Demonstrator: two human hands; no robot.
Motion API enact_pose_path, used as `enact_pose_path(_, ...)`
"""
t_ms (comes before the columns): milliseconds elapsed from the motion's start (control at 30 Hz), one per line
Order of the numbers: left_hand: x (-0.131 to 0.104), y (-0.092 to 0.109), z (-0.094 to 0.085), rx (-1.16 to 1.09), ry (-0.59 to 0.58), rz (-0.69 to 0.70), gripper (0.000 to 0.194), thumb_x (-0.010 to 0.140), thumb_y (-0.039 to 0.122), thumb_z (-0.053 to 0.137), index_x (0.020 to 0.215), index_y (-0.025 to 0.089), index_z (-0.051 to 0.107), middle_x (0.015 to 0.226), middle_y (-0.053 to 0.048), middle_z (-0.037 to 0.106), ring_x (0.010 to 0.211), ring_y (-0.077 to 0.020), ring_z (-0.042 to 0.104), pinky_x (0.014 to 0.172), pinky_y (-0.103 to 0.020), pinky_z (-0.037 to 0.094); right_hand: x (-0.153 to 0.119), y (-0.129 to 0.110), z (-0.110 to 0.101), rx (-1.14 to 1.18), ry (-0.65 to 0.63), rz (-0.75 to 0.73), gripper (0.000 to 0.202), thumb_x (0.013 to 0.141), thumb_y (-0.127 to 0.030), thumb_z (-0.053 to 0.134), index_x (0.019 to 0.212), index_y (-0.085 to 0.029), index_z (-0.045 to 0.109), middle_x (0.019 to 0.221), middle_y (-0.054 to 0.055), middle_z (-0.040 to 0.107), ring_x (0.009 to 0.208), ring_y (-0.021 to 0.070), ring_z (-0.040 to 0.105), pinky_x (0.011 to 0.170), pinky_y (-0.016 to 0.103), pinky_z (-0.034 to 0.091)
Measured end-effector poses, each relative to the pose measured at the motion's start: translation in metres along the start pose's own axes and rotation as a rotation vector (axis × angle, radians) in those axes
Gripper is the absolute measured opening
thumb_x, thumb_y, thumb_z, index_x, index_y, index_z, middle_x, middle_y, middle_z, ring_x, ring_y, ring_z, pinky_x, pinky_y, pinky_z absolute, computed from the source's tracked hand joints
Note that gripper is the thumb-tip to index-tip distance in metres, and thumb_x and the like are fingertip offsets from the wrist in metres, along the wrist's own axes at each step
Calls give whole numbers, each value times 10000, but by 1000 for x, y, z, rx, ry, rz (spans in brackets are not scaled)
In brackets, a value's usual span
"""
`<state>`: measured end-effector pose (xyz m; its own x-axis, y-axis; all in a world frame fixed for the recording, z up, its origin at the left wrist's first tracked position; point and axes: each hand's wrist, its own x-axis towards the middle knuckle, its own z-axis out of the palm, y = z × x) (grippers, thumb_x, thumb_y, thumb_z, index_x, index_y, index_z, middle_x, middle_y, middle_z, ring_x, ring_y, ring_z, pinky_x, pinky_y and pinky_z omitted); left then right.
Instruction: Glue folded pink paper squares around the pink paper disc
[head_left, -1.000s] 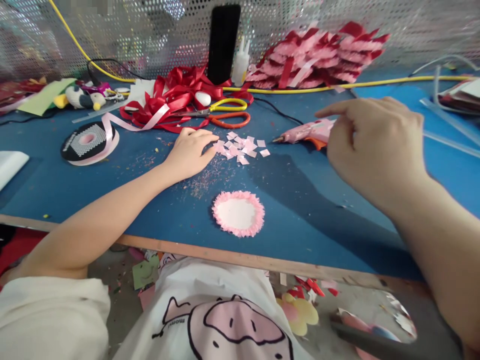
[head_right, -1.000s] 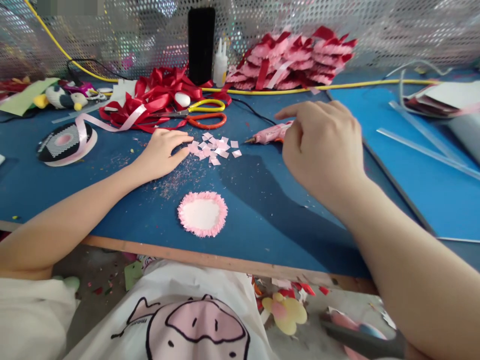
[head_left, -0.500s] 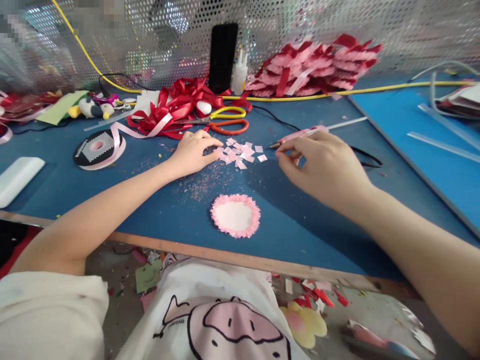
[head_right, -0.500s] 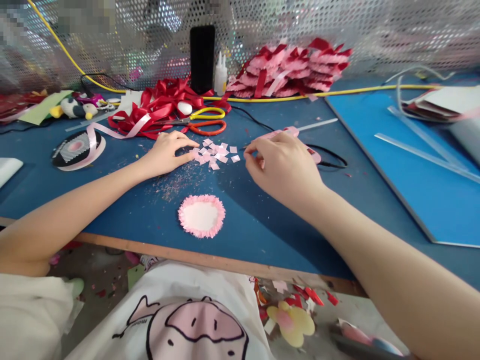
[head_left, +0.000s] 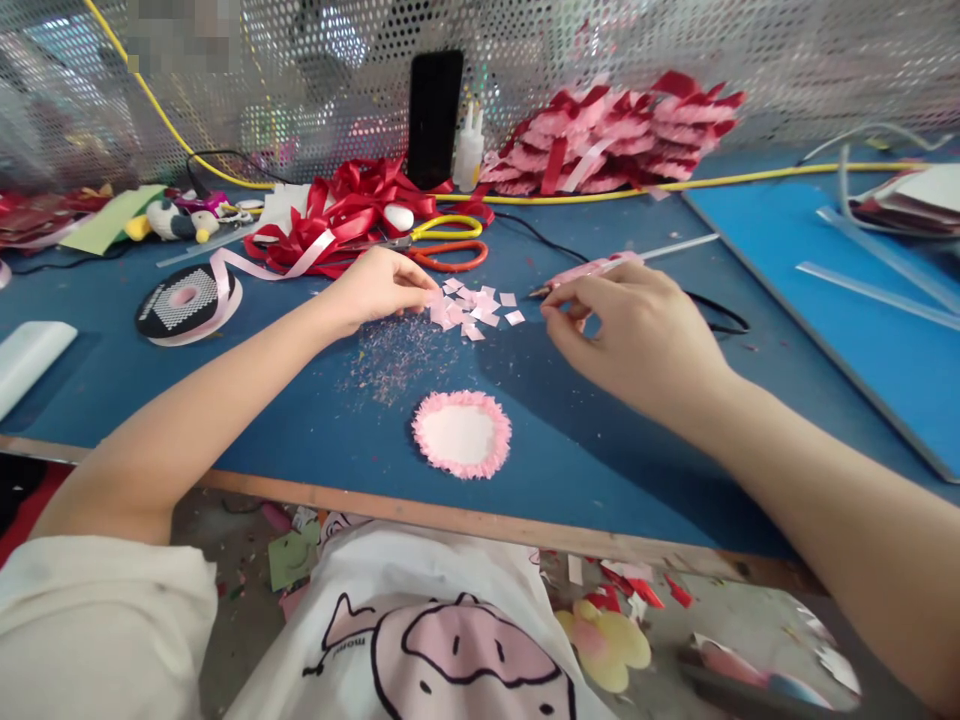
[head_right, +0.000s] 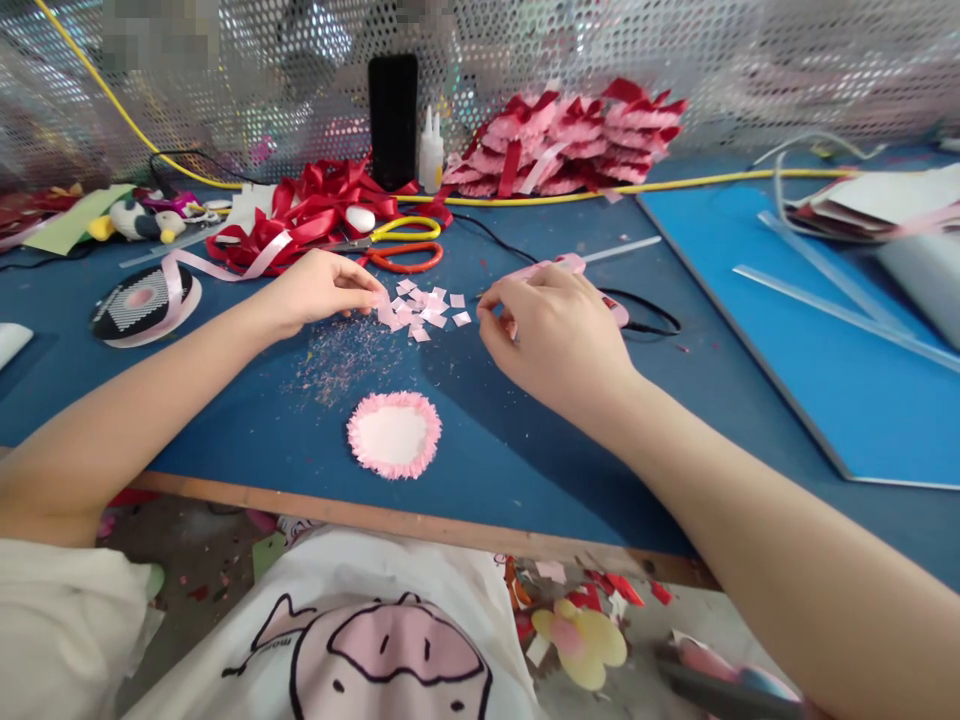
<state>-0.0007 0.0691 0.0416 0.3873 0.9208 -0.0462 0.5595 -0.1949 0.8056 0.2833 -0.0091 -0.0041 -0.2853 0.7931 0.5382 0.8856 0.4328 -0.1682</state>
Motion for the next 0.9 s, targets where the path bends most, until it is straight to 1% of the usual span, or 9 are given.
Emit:
enact_pose_path(67,-4,5,0,-54,-37,-57,104,829,79,765,892,146,814,821,-74,791,756,-158,711,810,-374,595,0,0,0,-3,-11,5,207,1042,-324,507,940,-276,681,829,89,754,1051,340,745,922,531,599)
enact_pose_path(167,-10,10,2,-65,-29,-58,100,823,55,757,847,149,784,778,-64,763,716,-145,682,765,-367,568,-1,0,0,-30,-15,9,219,1038,-334,498,945,-269,685,831,95,751,1016,337,734,901,526,594)
enact_pose_path(300,-12,7,2,-9,-68,-48,92,800,116,816,792,170,742,741,-61,731,685,-151,645,677,-351,525,-2,-1,2,-48,-8,6,201,1011,-337,529,956,-265,708,786,77,725,896,315,711,856,516,590)
enact_pose_path(467,-10,1,0,40,-79,-46,152,756,156,878,856,186,767,952,-92,804,835,-196,705,784,-389,571,-3,-1,1,-44,20,-24,228,1050,-349,504,964,-302,710,788,76,732,887,310,708,830,515,587)
enact_pose_path(567,-11,1,1,53,-101,-42,117,783,220,881,859,194,795,920,-95,804,784,-188,679,739,-376,548,-2,0,0,-53,4,-23,196,1027,-333,533,957,-279,708,785,73,736,870,308,710,822,508,587)
enact_pose_path(667,-12,3,2,57,-73,-64,80,827,253,849,853,190,806,824,-83,769,676,-150,601,661,-339,482,-2,0,0,-62,-13,-18,212,1032,-336,524,952,-271,709,800,84,742,856,308,708,822,507,584)
enact_pose_path(767,-12,5,5,68,-44,-117,28,844,210,807,831,185,806,728,-55,709,626,-133,540,619,-320,417,-1,-2,-1,-81,-37,-5,220,1027,-333,518,958,-268,717,810,82,749,856,302,708,822,488,577)
enact_pose_path(833,-12,6,5,68,-18,-141,26,841,206,802,820,192,809,731,-51,705,628,-135,523,611,-320,396,0,-3,-3,-97,-44,6,222,1016,-331,518,964,-260,722,809,76,753,867,293,707,818,462,566)
enact_pose_path(900,-13,7,5,53,13,-142,39,836,227,808,805,204,810,795,-62,740,665,-145,540,622,-324,404,1,-3,-6,-113,-37,18,273,1030,-352,486,921,-245,713,806,88,751,865,284,696,796,436,542)
